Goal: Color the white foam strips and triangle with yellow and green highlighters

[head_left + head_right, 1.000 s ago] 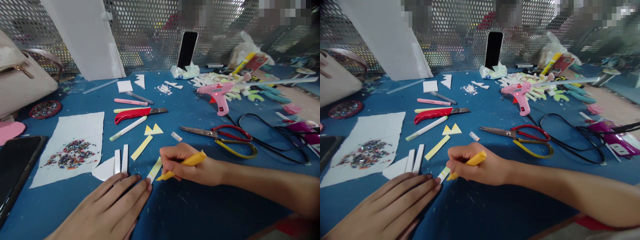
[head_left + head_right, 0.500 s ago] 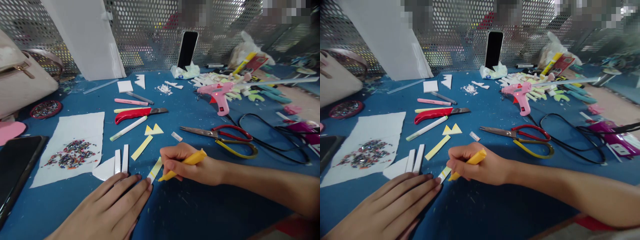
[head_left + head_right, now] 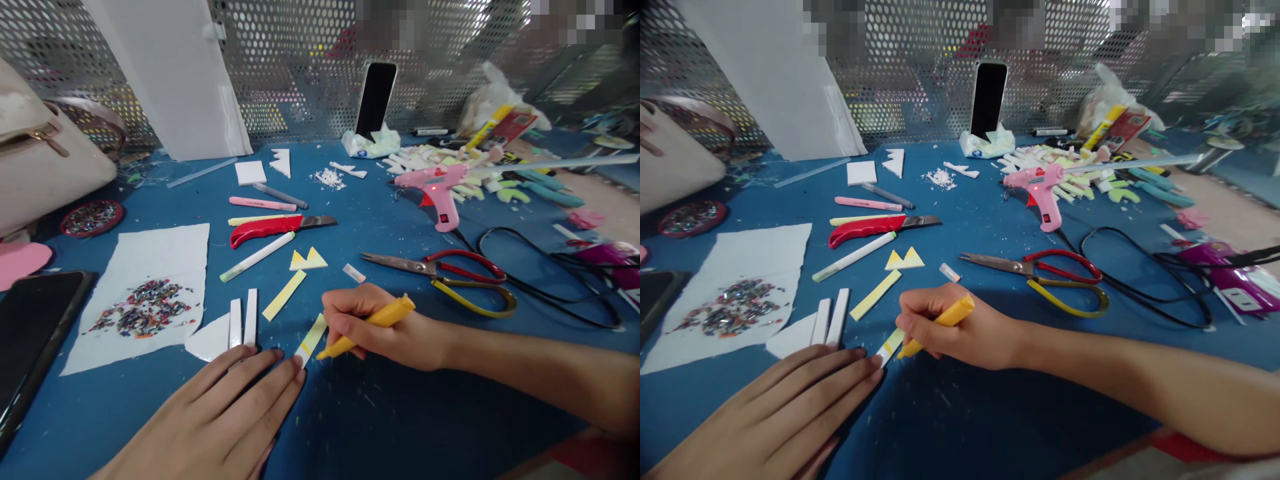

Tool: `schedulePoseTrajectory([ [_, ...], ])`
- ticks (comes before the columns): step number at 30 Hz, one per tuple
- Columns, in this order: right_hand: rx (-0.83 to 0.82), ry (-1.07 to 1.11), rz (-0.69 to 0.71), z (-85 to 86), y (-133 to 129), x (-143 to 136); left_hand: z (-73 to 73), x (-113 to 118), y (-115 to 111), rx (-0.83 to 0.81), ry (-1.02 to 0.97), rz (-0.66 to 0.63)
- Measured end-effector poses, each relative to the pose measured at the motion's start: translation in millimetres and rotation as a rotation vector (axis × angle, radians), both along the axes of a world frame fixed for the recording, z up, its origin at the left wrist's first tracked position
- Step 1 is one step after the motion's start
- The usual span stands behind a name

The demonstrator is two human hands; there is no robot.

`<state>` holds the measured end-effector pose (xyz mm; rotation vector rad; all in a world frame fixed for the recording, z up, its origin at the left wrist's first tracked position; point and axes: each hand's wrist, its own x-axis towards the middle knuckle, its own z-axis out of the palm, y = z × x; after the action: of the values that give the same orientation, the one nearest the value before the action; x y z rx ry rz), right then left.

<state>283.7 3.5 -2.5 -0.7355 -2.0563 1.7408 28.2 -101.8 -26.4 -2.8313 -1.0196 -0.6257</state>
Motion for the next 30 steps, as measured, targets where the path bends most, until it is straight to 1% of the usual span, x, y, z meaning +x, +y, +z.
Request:
schedulePoseTrajectory([
  [2,0.001,0.011,-0.024,0.2,-0.1,0.2,0.6,0.2,0.3,0.004,-0.002,-0.001],
  [6,-0.016,0.008,-0.004,0.4,-0.1,0.2,2.9,0.3,0.6,-0.018,0.015,-0.008],
  [9,-0.019,0.025,-0.029,0.5,-0.4,0.2,3.6,-0.1,-0.2,-0.016,0.024,-0.004],
  [12,-0.008,0.004,0.006,0.2,-0.8,0.6,3.3,0.0,-0.2,-0.009,0.023,0.003],
  [16,-0.029,0.022,-0.024,-0.8,-0.3,0.9,3.6,0.8,1.0,0.004,0.01,0.002],
  [19,-0.027,0.011,0.002,-0.4,0.3,0.5,3.3,0.4,0.7,0.0,0.01,0.002],
  [22,-0.051,0.026,-0.024,0.6,0.5,-0.3,1.9,-0.8,-0.6,-0.006,0.014,0.001],
  [26,-0.029,0.011,0.001,0.7,1.0,-0.8,0.8,-1.1,-1.4,-0.005,0.015,0.0],
  [30,-0.042,0.019,-0.015,-0.2,0.9,0.3,1.8,-0.1,-0.4,-0.002,0.014,0.005],
])
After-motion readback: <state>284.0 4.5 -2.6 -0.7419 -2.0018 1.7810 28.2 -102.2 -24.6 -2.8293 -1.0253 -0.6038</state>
